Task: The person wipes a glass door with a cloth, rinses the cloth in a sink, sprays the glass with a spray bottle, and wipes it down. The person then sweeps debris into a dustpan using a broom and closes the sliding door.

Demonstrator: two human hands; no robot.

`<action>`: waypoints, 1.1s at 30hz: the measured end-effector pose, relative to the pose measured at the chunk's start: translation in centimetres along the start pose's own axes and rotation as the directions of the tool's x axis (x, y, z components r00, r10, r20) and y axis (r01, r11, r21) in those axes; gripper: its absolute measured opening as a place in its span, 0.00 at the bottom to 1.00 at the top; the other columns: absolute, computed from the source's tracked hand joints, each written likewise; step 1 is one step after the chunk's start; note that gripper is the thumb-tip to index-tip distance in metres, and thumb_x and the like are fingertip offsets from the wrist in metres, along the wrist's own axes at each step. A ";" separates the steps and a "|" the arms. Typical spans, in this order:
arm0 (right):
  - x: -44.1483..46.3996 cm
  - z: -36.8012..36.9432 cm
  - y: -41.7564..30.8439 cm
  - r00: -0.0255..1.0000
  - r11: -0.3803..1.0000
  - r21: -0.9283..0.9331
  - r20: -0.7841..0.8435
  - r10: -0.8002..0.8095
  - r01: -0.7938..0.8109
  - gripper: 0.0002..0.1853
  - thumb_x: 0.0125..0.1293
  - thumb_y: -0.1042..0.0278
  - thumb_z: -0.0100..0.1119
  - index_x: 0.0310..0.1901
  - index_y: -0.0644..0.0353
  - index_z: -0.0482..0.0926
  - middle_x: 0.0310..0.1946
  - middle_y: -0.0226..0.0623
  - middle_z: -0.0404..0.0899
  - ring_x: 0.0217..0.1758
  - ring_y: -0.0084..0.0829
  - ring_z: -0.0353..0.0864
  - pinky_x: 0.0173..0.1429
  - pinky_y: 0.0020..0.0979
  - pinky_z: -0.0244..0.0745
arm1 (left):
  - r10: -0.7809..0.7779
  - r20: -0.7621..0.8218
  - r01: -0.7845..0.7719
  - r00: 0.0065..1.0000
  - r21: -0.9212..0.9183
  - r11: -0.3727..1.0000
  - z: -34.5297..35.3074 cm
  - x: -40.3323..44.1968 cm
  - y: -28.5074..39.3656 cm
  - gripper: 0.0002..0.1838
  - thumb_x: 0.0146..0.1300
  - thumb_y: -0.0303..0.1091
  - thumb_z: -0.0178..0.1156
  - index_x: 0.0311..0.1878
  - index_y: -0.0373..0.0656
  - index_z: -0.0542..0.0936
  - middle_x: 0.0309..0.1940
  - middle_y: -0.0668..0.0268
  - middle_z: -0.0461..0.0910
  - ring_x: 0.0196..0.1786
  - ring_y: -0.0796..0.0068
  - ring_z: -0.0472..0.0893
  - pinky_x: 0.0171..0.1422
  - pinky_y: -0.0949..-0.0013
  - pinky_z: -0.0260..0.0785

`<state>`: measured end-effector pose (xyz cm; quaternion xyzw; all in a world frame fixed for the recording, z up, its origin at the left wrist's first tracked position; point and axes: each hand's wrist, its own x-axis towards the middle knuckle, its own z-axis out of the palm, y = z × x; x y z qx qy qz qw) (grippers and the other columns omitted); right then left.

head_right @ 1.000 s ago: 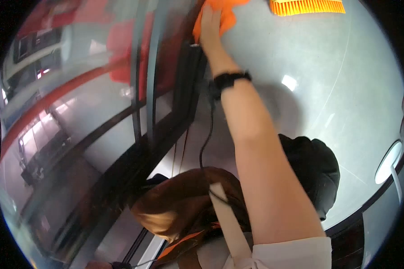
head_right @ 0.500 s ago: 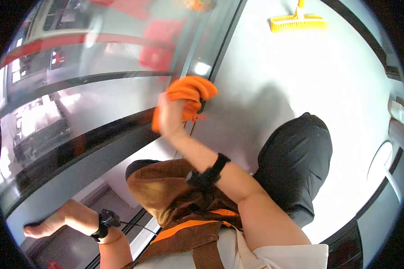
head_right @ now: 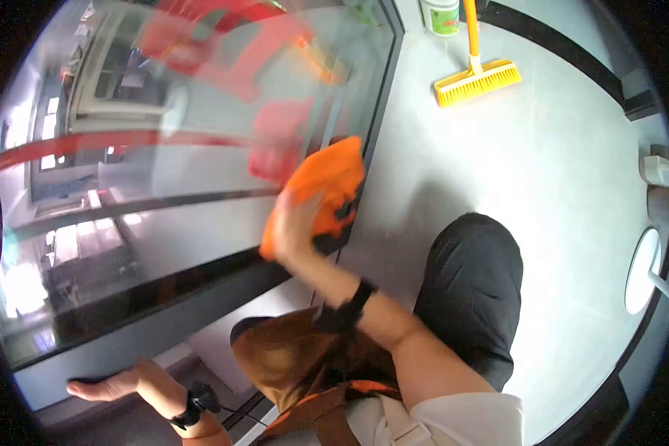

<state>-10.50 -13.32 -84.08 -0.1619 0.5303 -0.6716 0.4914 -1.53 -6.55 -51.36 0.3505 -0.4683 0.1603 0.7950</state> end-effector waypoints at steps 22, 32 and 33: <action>11.7 3.1 -14.8 0.950 0.958 -0.088 0.180 -0.255 0.274 0.28 0.66 0.51 0.43 0.57 0.68 0.65 0.59 0.57 0.62 0.66 0.53 0.54 0.68 0.45 0.48 | 0.506 0.117 -0.517 0.855 0.281 0.809 -1.3 -0.5 -1.8 0.22 0.64 0.49 0.49 0.49 0.40 0.77 0.51 0.64 0.74 0.55 0.72 0.71 0.59 0.66 0.61; 4.6 -2.5 -5.2 0.987 0.865 -0.475 0.072 -0.144 0.161 0.31 0.70 0.51 0.36 0.60 0.75 0.59 0.60 0.67 0.57 0.65 0.59 0.55 0.68 0.50 0.49 | -0.332 0.114 0.344 0.936 -0.109 0.933 -2.3 -0.3 -0.9 0.29 0.64 0.58 0.44 0.51 0.39 0.73 0.53 0.64 0.69 0.55 0.68 0.68 0.59 0.64 0.60; 4.2 -3.4 -5.7 0.975 0.753 -0.620 0.162 -0.151 0.220 0.26 0.70 0.54 0.38 0.56 0.73 0.64 0.55 0.64 0.63 0.60 0.58 0.62 0.63 0.48 0.56 | -0.335 0.191 0.355 0.923 -0.082 0.931 -3.3 -0.6 -1.4 0.30 0.64 0.58 0.44 0.51 0.39 0.73 0.52 0.63 0.70 0.54 0.68 0.69 0.58 0.64 0.62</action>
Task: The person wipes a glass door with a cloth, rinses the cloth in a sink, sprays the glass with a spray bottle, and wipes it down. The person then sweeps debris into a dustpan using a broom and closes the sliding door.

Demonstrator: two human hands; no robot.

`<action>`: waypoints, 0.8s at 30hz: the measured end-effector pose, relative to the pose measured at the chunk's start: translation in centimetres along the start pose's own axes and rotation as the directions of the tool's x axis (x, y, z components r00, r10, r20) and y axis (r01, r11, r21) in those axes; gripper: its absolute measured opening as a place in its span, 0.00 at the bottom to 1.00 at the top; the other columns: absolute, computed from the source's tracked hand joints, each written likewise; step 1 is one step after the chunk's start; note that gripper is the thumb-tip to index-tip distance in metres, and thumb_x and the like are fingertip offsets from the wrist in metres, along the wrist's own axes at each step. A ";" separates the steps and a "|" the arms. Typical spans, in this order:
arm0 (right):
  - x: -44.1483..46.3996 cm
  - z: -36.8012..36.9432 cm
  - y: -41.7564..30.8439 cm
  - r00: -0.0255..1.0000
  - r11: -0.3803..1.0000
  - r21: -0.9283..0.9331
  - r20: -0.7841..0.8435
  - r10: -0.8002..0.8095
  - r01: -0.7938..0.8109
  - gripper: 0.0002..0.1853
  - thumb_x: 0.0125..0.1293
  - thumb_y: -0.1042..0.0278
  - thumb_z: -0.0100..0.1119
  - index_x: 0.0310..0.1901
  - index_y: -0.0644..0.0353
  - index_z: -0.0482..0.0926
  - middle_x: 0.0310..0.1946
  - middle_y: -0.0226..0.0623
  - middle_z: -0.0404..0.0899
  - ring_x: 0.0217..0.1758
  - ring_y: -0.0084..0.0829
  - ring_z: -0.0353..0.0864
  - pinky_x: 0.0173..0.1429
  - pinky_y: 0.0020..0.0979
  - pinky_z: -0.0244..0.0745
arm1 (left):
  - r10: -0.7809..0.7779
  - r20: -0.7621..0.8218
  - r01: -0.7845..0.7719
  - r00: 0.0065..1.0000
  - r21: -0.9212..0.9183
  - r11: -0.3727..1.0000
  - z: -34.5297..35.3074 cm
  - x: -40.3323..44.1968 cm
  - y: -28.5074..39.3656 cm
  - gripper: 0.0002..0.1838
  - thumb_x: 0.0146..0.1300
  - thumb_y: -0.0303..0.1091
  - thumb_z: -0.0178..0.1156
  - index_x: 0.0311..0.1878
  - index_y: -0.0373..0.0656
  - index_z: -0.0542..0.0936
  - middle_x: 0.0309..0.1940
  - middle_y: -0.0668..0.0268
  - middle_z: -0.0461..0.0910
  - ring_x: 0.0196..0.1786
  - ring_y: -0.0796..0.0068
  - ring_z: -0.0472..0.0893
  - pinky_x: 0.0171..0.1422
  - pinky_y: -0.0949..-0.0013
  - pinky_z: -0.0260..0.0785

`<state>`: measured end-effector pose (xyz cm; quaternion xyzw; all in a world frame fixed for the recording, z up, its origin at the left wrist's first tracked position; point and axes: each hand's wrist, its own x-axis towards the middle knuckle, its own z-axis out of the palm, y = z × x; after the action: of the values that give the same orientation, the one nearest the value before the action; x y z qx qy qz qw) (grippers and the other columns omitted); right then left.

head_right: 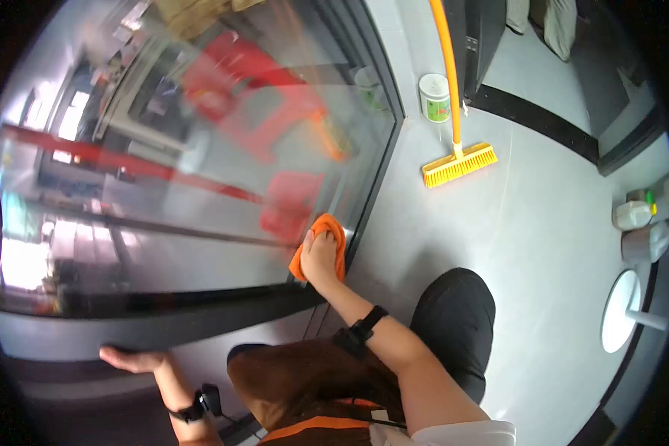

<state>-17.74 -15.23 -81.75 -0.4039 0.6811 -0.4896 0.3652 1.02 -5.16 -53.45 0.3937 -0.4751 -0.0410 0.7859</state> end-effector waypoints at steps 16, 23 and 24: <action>8.1 -14.3 -25.0 0.478 0.346 0.468 -0.198 -0.856 0.813 0.29 0.57 0.86 0.53 0.61 0.63 0.58 0.56 0.45 0.71 0.54 0.30 0.74 0.58 0.33 0.69 | 0.199 0.101 -0.215 0.975 0.196 0.957 3.2 -0.2 1.9 0.39 0.58 0.60 0.52 0.58 0.32 0.62 0.51 0.59 0.66 0.55 0.68 0.67 0.61 0.65 0.57; -1.7 -2.4 -21.7 0.444 0.583 -0.202 -0.470 -0.762 0.787 0.29 0.64 0.63 0.48 0.63 0.70 0.56 0.67 0.58 0.51 0.70 0.50 0.50 0.71 0.48 0.45 | 0.200 0.096 -0.215 0.975 0.196 0.957 2.7 -0.2 1.8 0.46 0.55 0.63 0.54 0.62 0.30 0.58 0.54 0.58 0.64 0.58 0.66 0.65 0.65 0.64 0.53; -3.2 -1.8 -22.0 0.443 0.559 -0.186 -0.434 -0.785 0.808 0.30 0.63 0.62 0.49 0.62 0.73 0.57 0.67 0.61 0.49 0.72 0.55 0.47 0.72 0.53 0.40 | 0.153 0.118 -0.171 0.981 0.164 0.972 2.6 -0.2 1.4 0.48 0.54 0.64 0.56 0.63 0.30 0.56 0.55 0.57 0.64 0.59 0.65 0.65 0.66 0.64 0.53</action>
<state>-13.79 -15.94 -59.77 -0.5349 0.4654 -0.7012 -0.0748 -1.52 -5.56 -52.04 0.4176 -0.5480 0.0443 0.7234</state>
